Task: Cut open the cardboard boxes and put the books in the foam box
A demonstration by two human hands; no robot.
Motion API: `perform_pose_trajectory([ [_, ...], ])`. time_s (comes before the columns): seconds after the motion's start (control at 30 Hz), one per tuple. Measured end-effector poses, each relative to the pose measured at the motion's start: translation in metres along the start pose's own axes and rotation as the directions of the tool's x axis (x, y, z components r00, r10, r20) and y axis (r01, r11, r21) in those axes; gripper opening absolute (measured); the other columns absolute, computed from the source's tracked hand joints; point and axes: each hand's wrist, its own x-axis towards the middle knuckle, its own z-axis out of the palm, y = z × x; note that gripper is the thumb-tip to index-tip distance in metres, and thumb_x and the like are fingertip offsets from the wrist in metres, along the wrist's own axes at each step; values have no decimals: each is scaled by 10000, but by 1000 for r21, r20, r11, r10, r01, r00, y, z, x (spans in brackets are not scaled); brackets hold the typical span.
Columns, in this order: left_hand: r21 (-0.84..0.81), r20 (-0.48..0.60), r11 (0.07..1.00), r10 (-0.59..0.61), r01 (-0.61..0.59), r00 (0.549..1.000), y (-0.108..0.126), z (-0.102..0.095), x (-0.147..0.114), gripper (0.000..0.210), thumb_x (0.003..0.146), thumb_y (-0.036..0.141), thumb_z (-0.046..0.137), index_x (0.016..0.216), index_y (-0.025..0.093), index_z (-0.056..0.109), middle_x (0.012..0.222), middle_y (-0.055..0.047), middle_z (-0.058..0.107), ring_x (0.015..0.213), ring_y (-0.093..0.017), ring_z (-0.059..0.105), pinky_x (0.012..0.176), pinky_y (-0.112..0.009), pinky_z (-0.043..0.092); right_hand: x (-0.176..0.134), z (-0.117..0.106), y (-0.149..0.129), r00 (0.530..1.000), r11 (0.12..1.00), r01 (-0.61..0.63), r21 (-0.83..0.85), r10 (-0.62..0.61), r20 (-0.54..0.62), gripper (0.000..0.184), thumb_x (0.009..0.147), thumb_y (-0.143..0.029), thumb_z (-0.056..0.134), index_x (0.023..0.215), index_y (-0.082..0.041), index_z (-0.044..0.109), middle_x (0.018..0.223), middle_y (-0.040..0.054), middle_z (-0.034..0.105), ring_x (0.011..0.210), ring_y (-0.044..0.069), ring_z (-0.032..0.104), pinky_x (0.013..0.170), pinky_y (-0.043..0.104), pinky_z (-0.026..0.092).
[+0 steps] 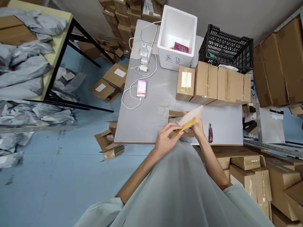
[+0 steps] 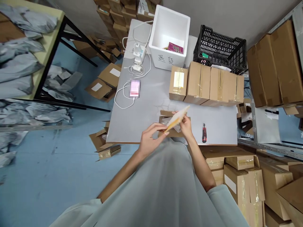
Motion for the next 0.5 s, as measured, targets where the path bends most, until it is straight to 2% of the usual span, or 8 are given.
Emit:
perform_pose_trajectory([
  [0.07, -113, -64, 984, -142, 134, 988, -5, -3, 11, 298, 953, 501, 813, 1090, 237, 817, 1106, -88, 808, 965, -222, 764, 857, -364, 645, 4, -3, -2, 999, 997, -12, 78, 15, -33, 559, 875, -662, 848, 1237, -241, 781, 1321, 140, 821, 1242, 302, 761, 1061, 440, 628],
  [0.13, -209, -106, 947, -269, 243, 957, -12, -7, 23, 445, 910, 584, 836, 1154, 215, 786, 1121, -93, 815, 971, -225, 765, 859, -361, 649, 6, -8, -7, 997, 990, -39, 135, 47, -54, 567, 815, -623, 905, 1218, -241, 789, 1324, 142, 824, 1249, 307, 767, 1080, 446, 622],
  [0.27, -322, -75, 884, -382, 340, 921, -23, -15, 47, 592, 851, 663, 853, 1192, 190, 749, 1097, -109, 832, 978, -249, 783, 861, -374, 649, 1, -17, -18, 997, 985, -65, 157, 69, -18, 579, 825, -556, 922, 1294, -250, 774, 1314, 126, 828, 1230, 309, 775, 1066, 442, 633],
  [0.37, -365, -36, 857, -402, 363, 915, -24, -18, 58, 597, 853, 664, 843, 1196, 186, 743, 1125, -121, 838, 1028, -260, 795, 892, -374, 643, -2, -21, -23, 995, 980, -96, 174, 92, 30, 661, 840, -553, 910, 1409, -279, 713, 1293, 107, 831, 1146, 306, 801, 948, 430, 682],
  [0.5, -437, 6, 792, -472, 427, 882, -21, -21, 66, 613, 838, 614, 860, 1249, 177, 734, 1167, -133, 843, 1046, -267, 801, 914, -376, 638, -2, -21, -27, 976, 965, -196, 174, 175, 126, 760, 839, -565, 897, 1509, -329, 628, 1302, 83, 821, 983, 273, 817, 680, 347, 693],
])
